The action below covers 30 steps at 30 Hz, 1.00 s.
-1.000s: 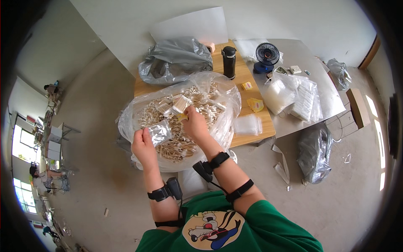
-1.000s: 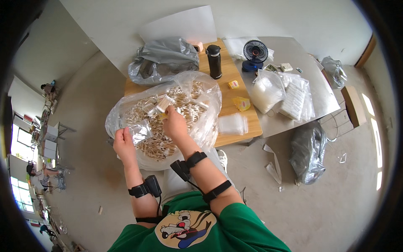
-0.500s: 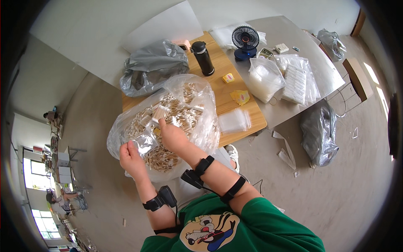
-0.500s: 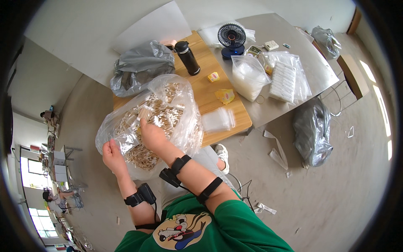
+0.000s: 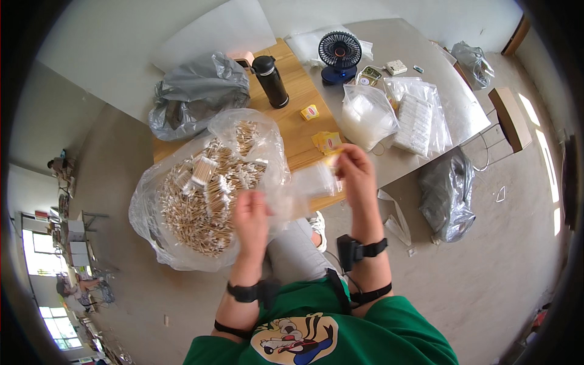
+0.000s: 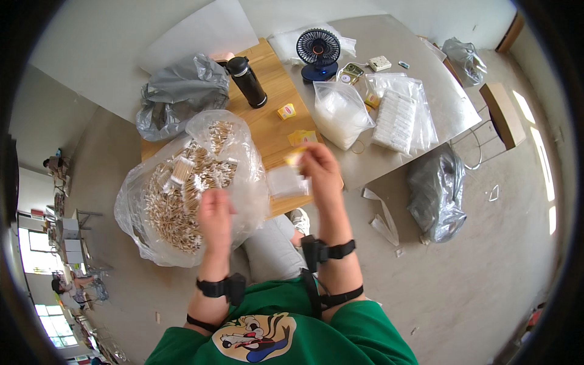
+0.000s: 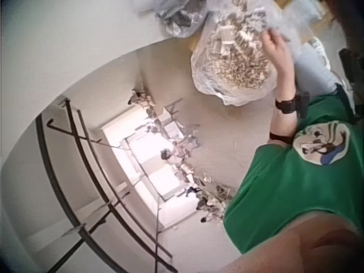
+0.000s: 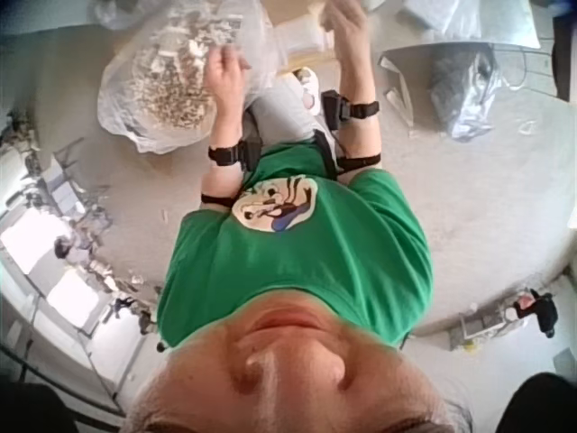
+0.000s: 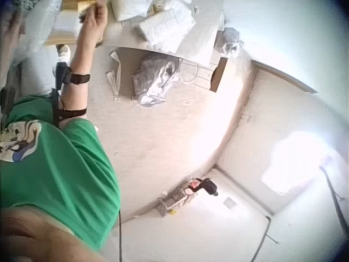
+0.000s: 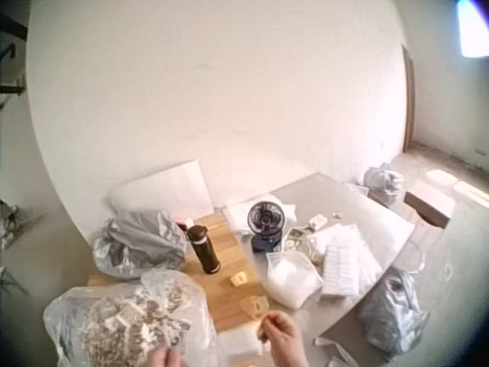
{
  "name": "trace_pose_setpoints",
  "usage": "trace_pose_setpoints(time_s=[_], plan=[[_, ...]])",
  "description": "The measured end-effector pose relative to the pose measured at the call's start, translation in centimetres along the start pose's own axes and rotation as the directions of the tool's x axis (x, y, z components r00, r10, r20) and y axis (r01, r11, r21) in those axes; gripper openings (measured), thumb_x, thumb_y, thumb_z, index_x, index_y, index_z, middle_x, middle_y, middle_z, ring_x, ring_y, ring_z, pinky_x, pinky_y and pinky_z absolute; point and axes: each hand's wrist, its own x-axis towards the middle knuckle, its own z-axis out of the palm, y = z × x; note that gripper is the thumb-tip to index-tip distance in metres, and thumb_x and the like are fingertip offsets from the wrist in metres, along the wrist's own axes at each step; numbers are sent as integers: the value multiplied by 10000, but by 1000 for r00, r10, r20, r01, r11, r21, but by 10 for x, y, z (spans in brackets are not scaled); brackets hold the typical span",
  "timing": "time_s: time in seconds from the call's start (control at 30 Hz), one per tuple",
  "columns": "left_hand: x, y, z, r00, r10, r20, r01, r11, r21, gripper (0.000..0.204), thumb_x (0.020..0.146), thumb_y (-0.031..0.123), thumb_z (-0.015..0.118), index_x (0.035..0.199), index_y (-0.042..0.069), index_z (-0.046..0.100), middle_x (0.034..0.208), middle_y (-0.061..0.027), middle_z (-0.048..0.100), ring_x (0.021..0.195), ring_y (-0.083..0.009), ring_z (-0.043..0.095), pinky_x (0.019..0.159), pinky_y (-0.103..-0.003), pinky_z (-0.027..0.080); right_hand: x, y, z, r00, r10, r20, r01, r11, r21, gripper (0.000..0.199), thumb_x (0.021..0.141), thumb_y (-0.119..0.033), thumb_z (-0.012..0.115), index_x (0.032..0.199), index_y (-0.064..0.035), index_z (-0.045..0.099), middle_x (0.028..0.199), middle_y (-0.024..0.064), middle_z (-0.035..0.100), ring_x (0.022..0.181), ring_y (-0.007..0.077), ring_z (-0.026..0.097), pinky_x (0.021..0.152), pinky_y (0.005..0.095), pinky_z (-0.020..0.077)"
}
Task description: Sorting and labeling bundles of cotton swabs at a workstation.
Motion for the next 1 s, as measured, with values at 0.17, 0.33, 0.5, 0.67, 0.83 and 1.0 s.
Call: trace_pose_setpoints(time_s=[0.17,0.33,0.5,0.67,0.83,1.0], plan=[[5,-66,77,987,-37,156,10,985,171,226,930,191,525,771,31,535,555,-65,557,518,-183,561,517,-319,427,0,3,-76,979,78,-190,-92,994,-63,152,929,-64,493,1045,-40,588,743,-26,542,589,35,460,494,178,352],[26,-115,100,998,-30,52,4,899,438,204,941,207,472,858,32,538,687,-160,601,665,-347,597,614,-432,451,19,26,-84,972,38,-232,-123,924,-362,85,860,-33,556,933,-12,593,721,6,581,605,63,524,518,205,434],[29,-124,104,1000,-21,-5,21,842,539,209,936,167,459,1096,46,515,912,-220,633,837,-391,608,715,-458,468,69,63,-62,991,-135,15,106,697,-710,148,800,-26,567,938,-15,616,721,105,628,656,218,612,644,317,489],[25,-119,106,934,330,139,-348,747,567,422,892,136,521,1294,50,425,1327,-191,454,1168,-384,480,954,-434,418,110,82,-40,958,-197,208,268,361,-893,158,779,-77,594,935,-61,611,849,141,625,811,323,607,709,400,486],[22,-119,118,865,257,430,-489,621,613,535,886,224,533,1374,82,365,1440,-188,298,1346,-354,259,1082,-526,199,114,90,-32,955,-101,278,286,80,-955,200,773,-78,608,972,-90,592,1016,151,573,893,344,581,736,418,481],[25,-136,119,895,94,437,-406,581,706,586,907,365,464,1409,99,320,1477,-158,241,1375,-356,182,1082,-552,165,75,84,-25,946,-287,151,251,353,-901,230,755,-23,612,974,-86,580,1019,146,557,906,361,568,743,415,478]])
